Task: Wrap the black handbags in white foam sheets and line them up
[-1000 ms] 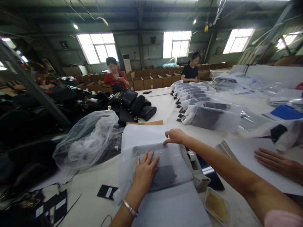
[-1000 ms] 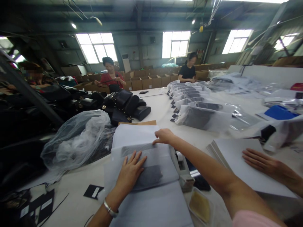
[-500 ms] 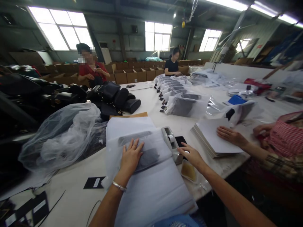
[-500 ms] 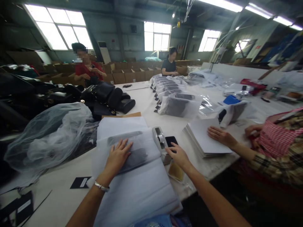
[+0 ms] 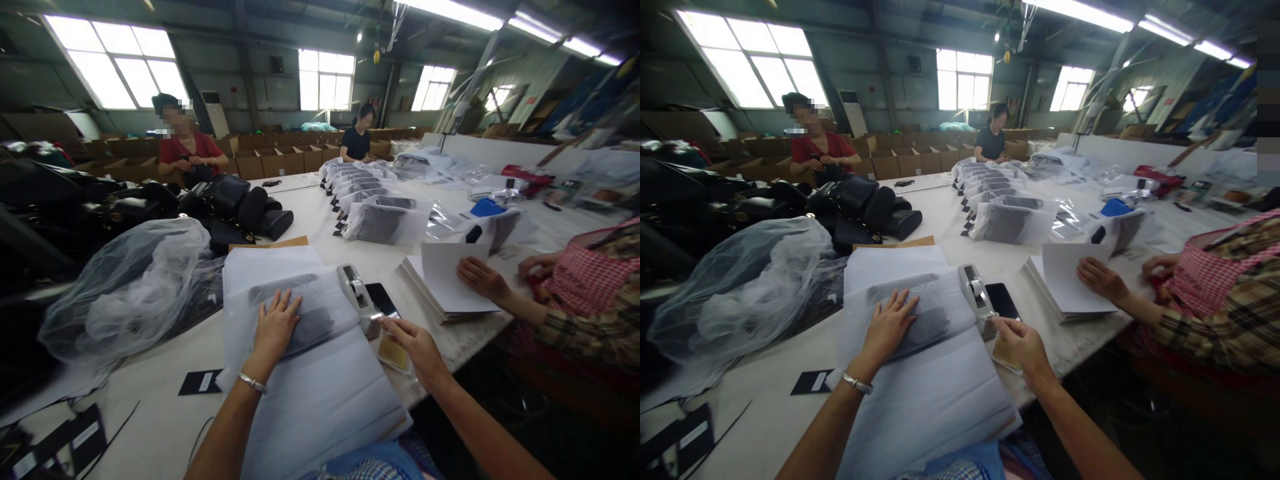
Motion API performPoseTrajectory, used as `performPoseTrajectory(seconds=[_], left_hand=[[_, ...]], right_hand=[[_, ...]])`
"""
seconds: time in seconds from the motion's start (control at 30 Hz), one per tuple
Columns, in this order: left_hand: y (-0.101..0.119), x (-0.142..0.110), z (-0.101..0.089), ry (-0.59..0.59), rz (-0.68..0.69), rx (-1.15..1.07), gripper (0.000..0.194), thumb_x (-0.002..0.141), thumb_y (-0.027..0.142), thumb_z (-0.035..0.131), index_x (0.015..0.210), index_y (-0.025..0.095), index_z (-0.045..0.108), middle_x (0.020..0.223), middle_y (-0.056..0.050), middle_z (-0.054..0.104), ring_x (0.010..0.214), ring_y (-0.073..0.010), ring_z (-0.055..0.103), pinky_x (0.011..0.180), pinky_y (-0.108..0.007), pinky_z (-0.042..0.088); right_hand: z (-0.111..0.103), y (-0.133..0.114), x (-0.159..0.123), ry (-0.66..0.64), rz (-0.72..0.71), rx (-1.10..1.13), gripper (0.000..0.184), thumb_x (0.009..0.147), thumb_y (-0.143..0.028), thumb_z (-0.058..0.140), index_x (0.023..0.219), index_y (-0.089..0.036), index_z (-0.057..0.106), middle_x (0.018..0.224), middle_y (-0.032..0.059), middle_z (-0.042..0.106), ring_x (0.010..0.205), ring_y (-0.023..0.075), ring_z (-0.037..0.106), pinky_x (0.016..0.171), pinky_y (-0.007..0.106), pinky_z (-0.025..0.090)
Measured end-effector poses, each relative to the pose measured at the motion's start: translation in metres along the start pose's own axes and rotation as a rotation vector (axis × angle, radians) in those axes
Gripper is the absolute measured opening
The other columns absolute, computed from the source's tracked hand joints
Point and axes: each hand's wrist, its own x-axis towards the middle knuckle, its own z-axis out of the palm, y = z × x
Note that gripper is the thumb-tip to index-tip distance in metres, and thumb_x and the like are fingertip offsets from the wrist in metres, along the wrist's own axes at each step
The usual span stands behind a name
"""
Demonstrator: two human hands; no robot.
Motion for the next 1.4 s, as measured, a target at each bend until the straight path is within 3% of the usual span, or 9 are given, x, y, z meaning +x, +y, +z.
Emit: performPoseTrajectory(seconds=[0.2, 0.4, 0.53, 0.67, 0.77, 0.9, 1.1, 1.23, 1.4], left_hand=[[0.000, 0.001, -0.002, -0.004, 0.002, -0.018, 0.044, 0.096, 0.028, 0.051, 0.140, 0.031, 0.050, 0.155, -0.006, 0.040, 0.145, -0.0327, 0.032, 0.109, -0.062, 0.035], [-0.002, 0.001, -0.008, -0.023, -0.010, -0.067, 0.048, 0.096, 0.029, 0.050, 0.144, 0.028, 0.045, 0.155, -0.006, 0.040, 0.145, -0.0314, 0.032, 0.110, -0.059, 0.036], [-0.012, 0.006, -0.015, -0.050, -0.009, -0.136, 0.050, 0.097, 0.027, 0.046, 0.147, 0.026, 0.041, 0.155, -0.005, 0.040, 0.143, -0.0276, 0.036, 0.112, -0.050, 0.038], [-0.031, 0.012, -0.022, -0.070, -0.053, -0.208, 0.055, 0.096, 0.013, 0.037, 0.148, 0.028, 0.039, 0.155, -0.002, 0.040, 0.126, -0.0242, 0.057, 0.097, -0.038, 0.052], [-0.048, 0.015, -0.026, -0.077, -0.075, -0.253, 0.063, 0.089, 0.006, 0.041, 0.147, 0.032, 0.042, 0.154, 0.001, 0.041, 0.123, -0.0246, 0.060, 0.094, -0.036, 0.055], [-0.067, 0.018, -0.031, -0.070, -0.084, -0.348, 0.066, 0.085, 0.007, 0.051, 0.146, 0.032, 0.043, 0.156, 0.000, 0.038, 0.128, -0.0249, 0.056, 0.102, -0.039, 0.051], [-0.087, 0.025, -0.034, -0.060, -0.063, -0.572, 0.070, 0.080, 0.012, 0.063, 0.146, 0.026, 0.044, 0.155, -0.006, 0.041, 0.135, -0.0233, 0.048, 0.098, -0.034, 0.054], [-0.095, 0.028, -0.033, -0.052, -0.042, -0.701, 0.076, 0.076, 0.009, 0.064, 0.146, 0.027, 0.042, 0.152, -0.005, 0.046, 0.127, -0.0222, 0.055, 0.090, -0.032, 0.057], [-0.102, 0.029, -0.031, -0.040, -0.027, -0.805, 0.079, 0.074, 0.007, 0.065, 0.147, 0.029, 0.041, 0.148, -0.003, 0.051, 0.119, -0.0210, 0.059, 0.087, -0.030, 0.057]], right_hand=[[-0.010, 0.028, 0.011, -0.087, 0.076, -0.019, 0.048, 0.064, -0.057, 0.081, 0.084, -0.013, 0.077, 0.078, 0.0083, 0.074, 0.065, 0.0174, 0.067, 0.059, 0.027, 0.053], [-0.033, 0.040, 0.032, -0.080, -0.121, -0.394, 0.038, 0.074, -0.053, 0.070, 0.085, -0.018, 0.078, 0.067, 0.0040, 0.073, 0.059, 0.0192, 0.066, 0.060, 0.030, 0.053], [-0.056, 0.023, 0.033, -0.107, -0.444, -0.719, 0.026, 0.086, -0.042, 0.059, 0.093, -0.025, 0.078, 0.090, 0.0040, 0.076, 0.078, 0.0215, 0.071, 0.073, 0.031, 0.054], [-0.052, -0.025, 0.037, -0.358, -0.797, -0.962, 0.027, 0.096, -0.034, 0.050, 0.104, -0.028, 0.075, 0.101, 0.0036, 0.075, 0.090, 0.0188, 0.069, 0.081, 0.029, 0.051], [-0.019, -0.066, 0.045, -0.541, -0.908, -1.030, 0.027, 0.097, -0.037, 0.051, 0.104, -0.027, 0.075, 0.096, 0.0040, 0.075, 0.086, 0.0174, 0.067, 0.078, 0.027, 0.048], [0.054, -0.109, 0.060, -0.824, -0.907, -1.000, 0.033, 0.094, -0.046, 0.052, 0.094, -0.025, 0.077, 0.085, 0.0056, 0.073, 0.077, 0.0176, 0.064, 0.074, 0.026, 0.045], [0.177, -0.132, 0.102, -1.196, -1.056, -0.929, 0.028, 0.086, -0.047, 0.063, 0.082, -0.022, 0.076, 0.071, 0.0001, 0.071, 0.063, 0.0128, 0.059, 0.062, 0.022, 0.037], [0.240, -0.131, 0.125, -1.276, -1.178, -1.108, 0.025, 0.084, -0.046, 0.066, 0.082, -0.023, 0.076, 0.066, -0.0024, 0.070, 0.057, 0.0118, 0.056, 0.055, 0.023, 0.030], [0.277, -0.129, 0.131, -1.273, -1.300, -1.410, 0.026, 0.081, -0.048, 0.067, 0.078, -0.024, 0.077, 0.067, 0.0008, 0.072, 0.056, 0.0143, 0.056, 0.053, 0.025, 0.027]])
